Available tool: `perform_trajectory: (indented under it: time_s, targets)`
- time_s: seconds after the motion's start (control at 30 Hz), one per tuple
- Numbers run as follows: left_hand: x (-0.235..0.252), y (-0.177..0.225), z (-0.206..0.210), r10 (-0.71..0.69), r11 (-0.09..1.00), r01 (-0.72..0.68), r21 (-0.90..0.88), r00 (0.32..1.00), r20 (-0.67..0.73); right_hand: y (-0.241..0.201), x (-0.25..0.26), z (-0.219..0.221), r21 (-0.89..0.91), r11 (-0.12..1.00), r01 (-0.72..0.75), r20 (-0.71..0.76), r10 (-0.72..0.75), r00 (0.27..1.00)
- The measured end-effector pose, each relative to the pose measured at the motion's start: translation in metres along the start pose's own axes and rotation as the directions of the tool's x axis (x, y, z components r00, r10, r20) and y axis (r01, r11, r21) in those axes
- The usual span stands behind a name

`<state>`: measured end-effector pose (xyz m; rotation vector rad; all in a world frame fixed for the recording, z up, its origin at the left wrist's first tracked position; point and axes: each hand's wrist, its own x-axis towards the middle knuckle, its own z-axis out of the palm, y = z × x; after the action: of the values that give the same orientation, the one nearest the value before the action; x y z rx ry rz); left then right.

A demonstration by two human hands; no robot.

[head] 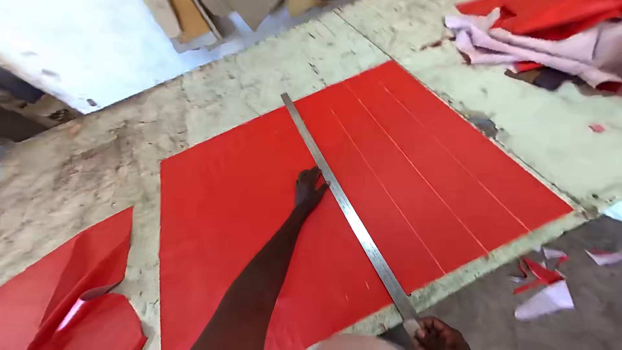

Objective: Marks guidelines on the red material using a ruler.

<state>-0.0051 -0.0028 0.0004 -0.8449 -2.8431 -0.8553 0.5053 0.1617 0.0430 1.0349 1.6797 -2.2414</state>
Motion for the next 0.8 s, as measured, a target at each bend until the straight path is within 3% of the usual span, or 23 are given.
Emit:
perform_trajectory:
  time_s: [0.1, 0.5, 0.8]
  targets:
    - [-0.006, 0.004, -0.002, 0.029, 0.999, -0.032, 0.040, 0.997, 0.069, 0.007, -0.002, -0.003, 0.004, 0.999, -0.044, -0.005, 0.045, 0.999]
    - [-0.008, 0.005, -0.002, 0.056, 0.998, -0.056, -0.004, 0.998, 0.029, 0.011, -0.011, 0.002, 0.074, 0.993, -0.095, 0.079, 0.089, 0.993]
    - [-0.009, 0.003, 0.001, 0.057, 0.998, -0.058, 0.017, 0.998, 0.030, 0.020, -0.006, 0.002, 0.063, 0.994, -0.085, 0.054, 0.082, 0.995]
